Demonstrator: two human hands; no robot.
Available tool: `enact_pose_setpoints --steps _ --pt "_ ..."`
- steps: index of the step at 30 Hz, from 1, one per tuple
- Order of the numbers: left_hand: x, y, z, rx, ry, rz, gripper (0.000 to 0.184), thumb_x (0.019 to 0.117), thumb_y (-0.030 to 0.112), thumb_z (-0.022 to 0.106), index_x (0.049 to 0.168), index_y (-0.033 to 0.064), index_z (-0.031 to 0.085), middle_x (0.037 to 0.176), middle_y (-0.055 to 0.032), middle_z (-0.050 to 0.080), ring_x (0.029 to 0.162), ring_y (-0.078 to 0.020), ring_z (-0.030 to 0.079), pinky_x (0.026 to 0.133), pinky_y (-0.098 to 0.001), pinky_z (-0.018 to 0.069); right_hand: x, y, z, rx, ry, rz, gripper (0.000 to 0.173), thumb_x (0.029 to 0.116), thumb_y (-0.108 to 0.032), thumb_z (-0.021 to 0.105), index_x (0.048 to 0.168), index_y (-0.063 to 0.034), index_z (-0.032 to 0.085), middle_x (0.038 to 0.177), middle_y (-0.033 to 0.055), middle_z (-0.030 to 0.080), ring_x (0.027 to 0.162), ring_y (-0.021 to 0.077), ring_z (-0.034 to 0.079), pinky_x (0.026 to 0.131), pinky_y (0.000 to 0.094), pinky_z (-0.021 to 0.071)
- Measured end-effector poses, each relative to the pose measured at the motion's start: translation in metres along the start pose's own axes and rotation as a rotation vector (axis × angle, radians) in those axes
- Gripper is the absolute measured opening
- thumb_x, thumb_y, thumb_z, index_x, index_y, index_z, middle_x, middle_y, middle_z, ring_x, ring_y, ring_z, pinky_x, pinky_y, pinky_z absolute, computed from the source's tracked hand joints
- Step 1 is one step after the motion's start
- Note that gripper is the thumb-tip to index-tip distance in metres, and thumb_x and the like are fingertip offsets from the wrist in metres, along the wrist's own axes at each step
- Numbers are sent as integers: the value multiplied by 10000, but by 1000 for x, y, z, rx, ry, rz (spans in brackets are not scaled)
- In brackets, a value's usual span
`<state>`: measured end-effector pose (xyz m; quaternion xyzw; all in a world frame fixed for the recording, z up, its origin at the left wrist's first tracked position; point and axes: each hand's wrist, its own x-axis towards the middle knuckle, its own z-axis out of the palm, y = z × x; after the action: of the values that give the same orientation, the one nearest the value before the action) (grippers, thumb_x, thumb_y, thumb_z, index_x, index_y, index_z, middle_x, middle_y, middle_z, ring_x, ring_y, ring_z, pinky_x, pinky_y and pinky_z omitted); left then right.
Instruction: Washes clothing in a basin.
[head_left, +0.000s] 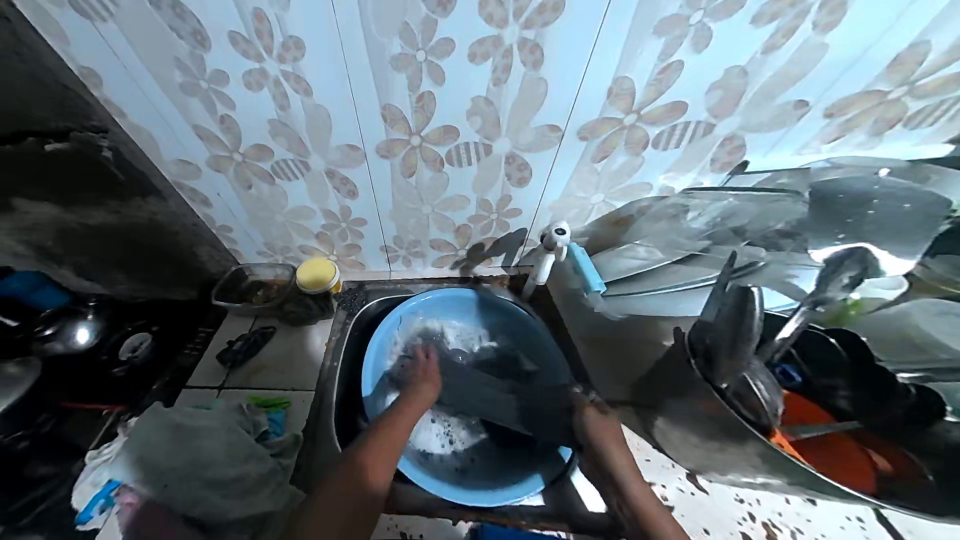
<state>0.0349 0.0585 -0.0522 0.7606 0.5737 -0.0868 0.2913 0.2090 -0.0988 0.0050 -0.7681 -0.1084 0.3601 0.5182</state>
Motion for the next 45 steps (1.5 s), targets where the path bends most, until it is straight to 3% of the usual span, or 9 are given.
enact_pose_setpoints --steps 6,11,14,18,22,26,31,40,45 --pt "-69 75 49 -393 -89 465 707 1014 91 533 1644 116 211 1638 -261 285 1435 -405 439 1155 -518 430 7 2 14 -129 -10 -32 385 1111 -215 416 1302 92 548 1138 248 632 1004 301 636 890 489 525" --pt "-15 -15 29 179 -57 206 670 1019 61 510 1627 258 309 1559 -276 425 1385 -513 460 1108 -672 392 -19 -30 -16 27 52 -49 336 1102 -233 471 1224 63 572 992 144 607 840 168 611 760 374 532" --pt "-7 -21 -3 57 -48 46 551 1060 152 476 1598 174 359 1606 -305 294 1369 -525 449 1082 -671 412 -19 -26 -8 -8 -3 -95 338 1102 -246 474 1208 56 581 975 142 614 849 175 613 770 387 527" --pt "-34 3 -22 -375 53 117 486 1097 237 450 1555 81 407 1331 -259 604 1113 -373 672 945 -520 558 -11 -14 7 -185 -166 -99 381 1104 -256 475 1266 73 575 1103 226 631 988 282 616 888 485 497" --pt "-64 -4 -15 -246 -81 168 397 1054 235 530 1391 43 613 1388 -252 599 1282 -386 591 1098 -567 449 -25 -32 17 -147 -214 -174 314 1099 -210 479 1247 48 579 1050 172 631 931 209 614 844 415 510" --pt "-89 -19 -26 -278 164 81 489 1027 189 542 1510 136 489 1478 -228 500 1264 -357 602 1056 -511 515 -41 -66 17 19 -311 -306 291 1096 -238 477 1242 -26 612 947 108 664 802 165 656 720 380 563" --pt "-142 -41 -43 -164 124 -19 375 986 214 609 1339 101 665 1408 -200 579 1259 -346 602 1057 -534 495 -49 -77 20 127 -446 -473 207 1087 -227 471 1161 -95 613 842 1 662 716 74 658 658 287 584" --pt "-173 -81 -32 -728 189 -58 388 1081 179 465 1413 11 575 1344 -238 615 1216 -314 620 1063 -464 481 -24 43 48 -615 -616 -392 305 1080 -186 519 1185 83 620 1015 240 655 943 331 642 898 512 505" --pt "-192 -73 -14 -1645 229 -258 384 1129 297 356 1294 6 544 931 -156 661 686 -230 673 591 -355 591 -29 68 52 -989 -734 -498 344 1081 -284 494 1247 -14 627 1079 239 701 1044 415 686 920 609 522"
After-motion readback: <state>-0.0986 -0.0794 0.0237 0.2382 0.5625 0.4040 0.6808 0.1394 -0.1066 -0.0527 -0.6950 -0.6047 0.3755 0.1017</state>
